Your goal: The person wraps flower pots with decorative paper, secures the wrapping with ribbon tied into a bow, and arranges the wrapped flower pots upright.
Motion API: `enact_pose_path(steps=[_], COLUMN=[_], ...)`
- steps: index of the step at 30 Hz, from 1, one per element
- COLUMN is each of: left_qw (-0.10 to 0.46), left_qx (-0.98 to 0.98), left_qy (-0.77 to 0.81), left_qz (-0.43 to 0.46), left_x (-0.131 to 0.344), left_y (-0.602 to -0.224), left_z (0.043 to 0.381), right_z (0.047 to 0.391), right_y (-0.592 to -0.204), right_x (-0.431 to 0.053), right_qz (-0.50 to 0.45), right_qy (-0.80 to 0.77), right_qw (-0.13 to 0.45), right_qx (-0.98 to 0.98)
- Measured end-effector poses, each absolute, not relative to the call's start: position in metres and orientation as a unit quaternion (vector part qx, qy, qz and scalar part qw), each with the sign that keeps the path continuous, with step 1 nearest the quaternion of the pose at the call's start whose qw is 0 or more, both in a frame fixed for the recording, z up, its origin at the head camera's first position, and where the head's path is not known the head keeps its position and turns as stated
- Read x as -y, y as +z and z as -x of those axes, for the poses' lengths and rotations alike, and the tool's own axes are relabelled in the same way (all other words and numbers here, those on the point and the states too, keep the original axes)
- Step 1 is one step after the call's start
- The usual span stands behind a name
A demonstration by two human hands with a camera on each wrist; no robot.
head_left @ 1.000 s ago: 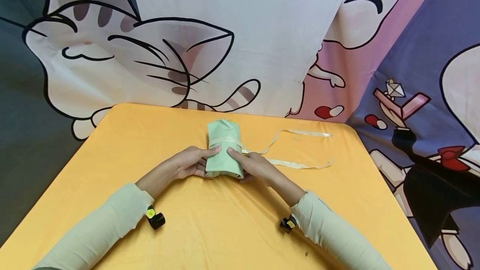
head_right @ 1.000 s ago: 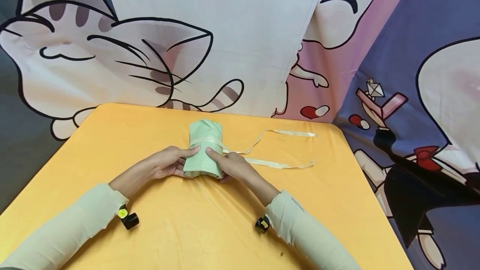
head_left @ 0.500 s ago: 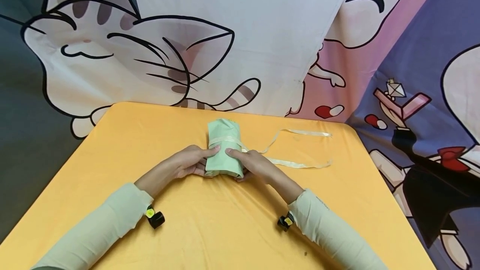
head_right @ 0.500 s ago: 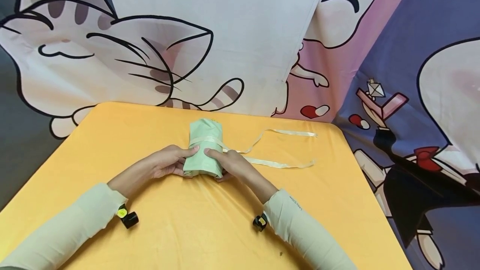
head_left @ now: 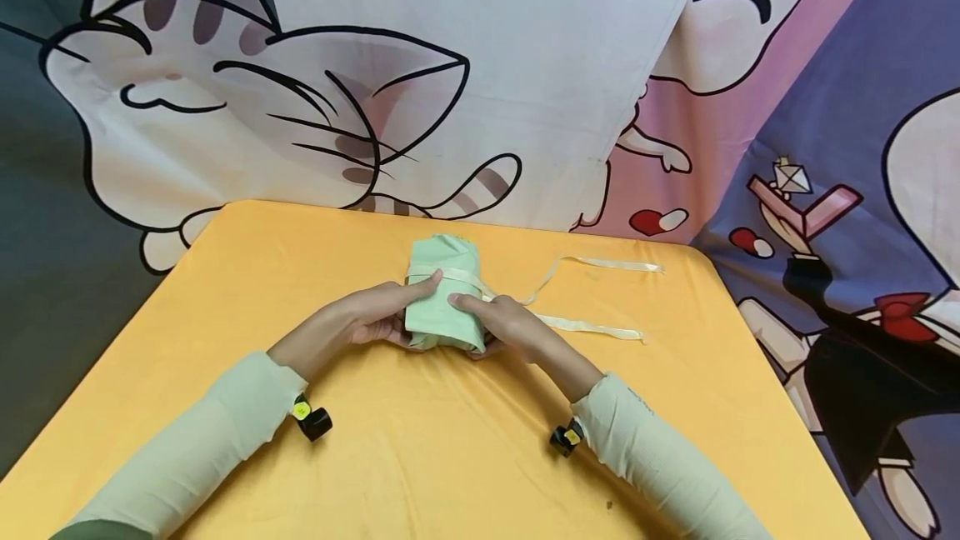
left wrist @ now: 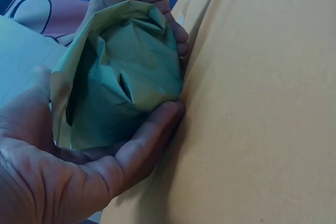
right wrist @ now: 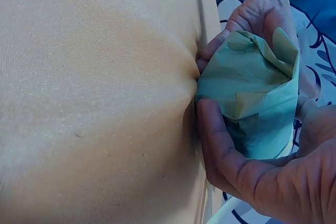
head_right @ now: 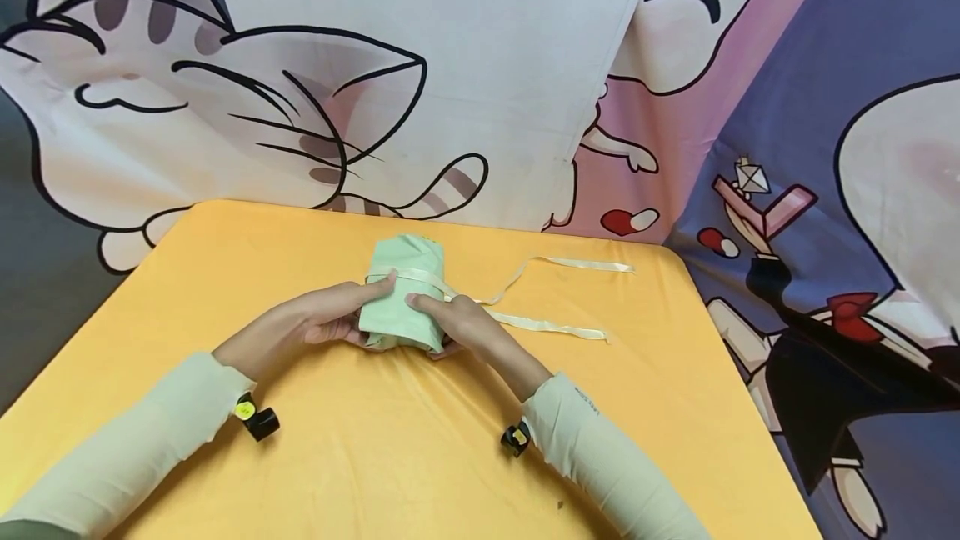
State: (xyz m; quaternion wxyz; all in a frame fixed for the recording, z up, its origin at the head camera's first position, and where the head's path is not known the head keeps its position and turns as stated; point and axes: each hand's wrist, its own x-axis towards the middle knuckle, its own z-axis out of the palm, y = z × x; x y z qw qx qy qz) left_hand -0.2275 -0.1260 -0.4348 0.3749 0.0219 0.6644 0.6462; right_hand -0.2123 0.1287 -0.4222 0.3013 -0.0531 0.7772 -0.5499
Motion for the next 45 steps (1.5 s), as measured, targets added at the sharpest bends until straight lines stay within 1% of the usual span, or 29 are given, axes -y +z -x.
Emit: enact_pose_path(steps=[7, 9, 11, 15, 17, 18, 22, 27, 32, 38, 41, 45], left_qw=[0.369, 0.364, 0.360, 0.353, 0.349, 0.348, 0.351, 0.349, 0.347, 0.345, 0.344, 0.346], left_qx=[-0.641, -0.632, -0.626, -0.625, -0.627, -0.627, -0.629, -0.628, -0.631, -0.630, -0.630, -0.629], left_qy=[0.672, 0.684, 0.690, 0.695, 0.695, 0.695, 0.692, 0.693, 0.692, 0.694, 0.694, 0.694], left_qz=[0.021, 0.031, 0.036, 0.041, 0.047, 0.048, 0.048, 0.054, 0.054, 0.055, 0.055, 0.052], left_x=[0.127, 0.126, 0.126, 0.124, 0.125, 0.125, 0.125, 0.125, 0.125, 0.125, 0.126, 0.126], left_y=[-0.442, -0.446, -0.449, -0.451, -0.453, -0.453, -0.453, -0.452, -0.451, -0.450, -0.450, -0.450], left_z=[0.227, 0.226, 0.225, 0.223, 0.223, 0.223, 0.222, 0.222, 0.222, 0.222, 0.221, 0.221], right_z=[0.213, 0.213, 0.213, 0.218, 0.221, 0.222, 0.225, 0.231, 0.241, 0.251, 0.255, 0.261], right_y=[-0.423, -0.421, -0.417, -0.414, -0.414, -0.414, -0.407, -0.383, -0.368, -0.388, -0.402, -0.410], right_x=[-0.131, -0.134, -0.140, -0.147, -0.148, -0.148, -0.153, -0.169, -0.202, -0.254, -0.280, -0.317], right_qz=[0.059, 0.062, 0.067, 0.096, 0.121, 0.135, 0.179, 0.233, 0.246, 0.247, 0.246, 0.227], right_qy=[-0.534, -0.506, -0.465, -0.376, -0.347, -0.341, -0.370, -0.414, -0.361, -0.258, -0.235, -0.225], right_qw=[0.303, 0.291, 0.251, 0.129, 0.092, 0.087, 0.086, 0.057, 0.055, 0.077, 0.098, 0.115], right_qx=[-0.787, -0.810, -0.846, -0.913, -0.925, -0.926, -0.908, -0.878, -0.898, -0.931, -0.935, -0.940])
